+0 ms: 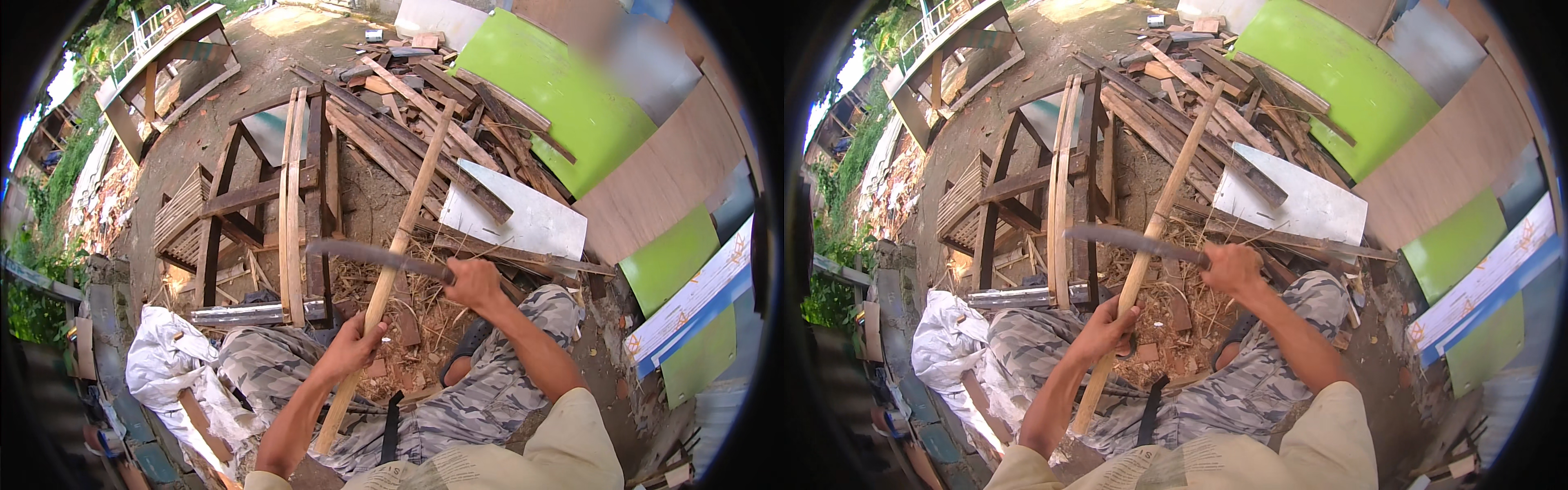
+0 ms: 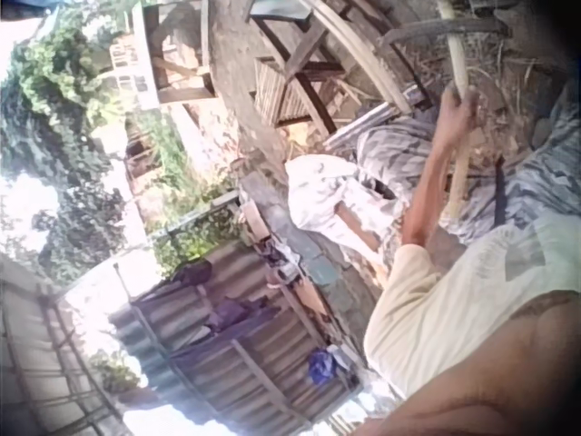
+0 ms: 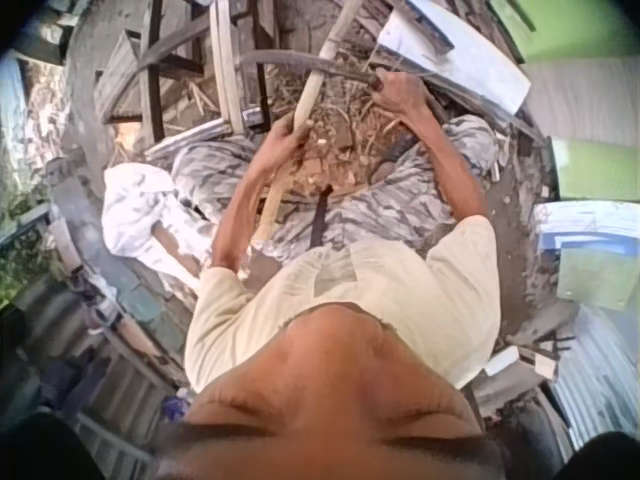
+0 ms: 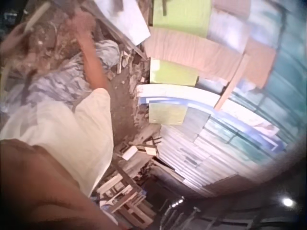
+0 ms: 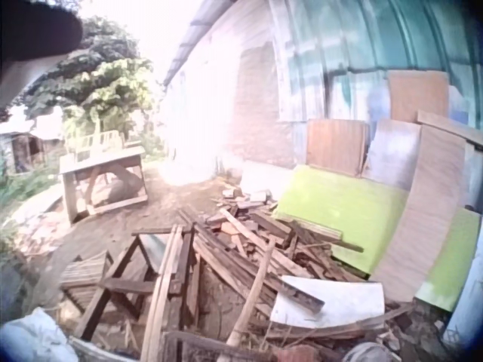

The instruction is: The person sits on the ground and uses a machete to shave and shape a long wooden stick. They repeatedly scrape the surface of the wood, creating shavings, and occasionally reposition the stick to work on different sections.

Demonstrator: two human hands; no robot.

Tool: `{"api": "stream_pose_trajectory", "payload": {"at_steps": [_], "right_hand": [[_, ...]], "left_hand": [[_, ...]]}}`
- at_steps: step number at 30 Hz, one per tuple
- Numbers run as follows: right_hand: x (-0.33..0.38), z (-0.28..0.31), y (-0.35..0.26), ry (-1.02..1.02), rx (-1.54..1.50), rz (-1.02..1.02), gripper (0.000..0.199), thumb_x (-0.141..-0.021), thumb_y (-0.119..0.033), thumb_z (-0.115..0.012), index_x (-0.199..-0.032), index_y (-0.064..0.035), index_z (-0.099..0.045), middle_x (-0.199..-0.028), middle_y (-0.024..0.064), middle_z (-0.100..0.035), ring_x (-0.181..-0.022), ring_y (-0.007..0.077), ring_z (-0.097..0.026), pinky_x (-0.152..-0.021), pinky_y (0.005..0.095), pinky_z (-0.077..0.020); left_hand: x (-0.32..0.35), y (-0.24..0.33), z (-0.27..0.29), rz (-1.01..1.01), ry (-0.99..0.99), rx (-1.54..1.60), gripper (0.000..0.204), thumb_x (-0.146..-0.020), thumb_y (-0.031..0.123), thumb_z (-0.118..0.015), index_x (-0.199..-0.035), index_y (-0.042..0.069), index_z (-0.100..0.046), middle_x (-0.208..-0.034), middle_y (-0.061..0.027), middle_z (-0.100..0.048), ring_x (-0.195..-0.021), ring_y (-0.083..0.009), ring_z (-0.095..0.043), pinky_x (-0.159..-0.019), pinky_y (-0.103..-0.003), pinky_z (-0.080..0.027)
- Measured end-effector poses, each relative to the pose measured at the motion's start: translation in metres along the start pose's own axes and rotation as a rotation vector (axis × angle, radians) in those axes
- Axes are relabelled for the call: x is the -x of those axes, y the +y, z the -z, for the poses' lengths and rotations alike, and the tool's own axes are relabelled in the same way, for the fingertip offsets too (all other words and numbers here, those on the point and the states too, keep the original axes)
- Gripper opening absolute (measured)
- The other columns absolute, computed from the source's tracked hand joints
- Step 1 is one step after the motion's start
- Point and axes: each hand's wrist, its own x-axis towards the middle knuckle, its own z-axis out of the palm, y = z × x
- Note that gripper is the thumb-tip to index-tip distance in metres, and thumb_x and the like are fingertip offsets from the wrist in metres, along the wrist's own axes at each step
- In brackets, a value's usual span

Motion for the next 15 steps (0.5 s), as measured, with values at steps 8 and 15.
{"api": "stream_pose_trajectory", "payload": {"at_steps": [8, 15], "right_hand": [[-0.001, 0.006, 0.0, -0.004, 0.037, 0.123, 0.022, -0.076, -0.03, -0.072, -0.077, -0.0107, -0.062, -0.062, 0.0141, -0.065, -0.058, 0.0346, -0.066, -0.053, 0.0497, -0.0509], [0.003, 0.02, 0.007, -0.03, 0.052, 0.141, 0.025, -0.076, -0.031, -0.073, -0.075, -0.0103, -0.06, -0.058, 0.013, -0.062, -0.056, 0.0335, -0.065, -0.053, 0.0456, -0.0514]], "left_hand": [[0.008, -0.001, 0.004, 0.027, -0.056, 0.059, 0.028, -0.104, 0.022, -0.052, -0.124, 0.003, -0.051, -0.072, 0.0046, -0.041, -0.054, -0.0045, -0.037, -0.046, -0.023, -0.031], [0.012, -0.003, 0.005, 0.043, -0.12, 0.199, 0.029, -0.104, 0.023, -0.051, -0.124, 0.003, -0.048, -0.069, 0.0053, -0.037, -0.05, -0.0044, -0.032, -0.045, -0.023, -0.029]]}}
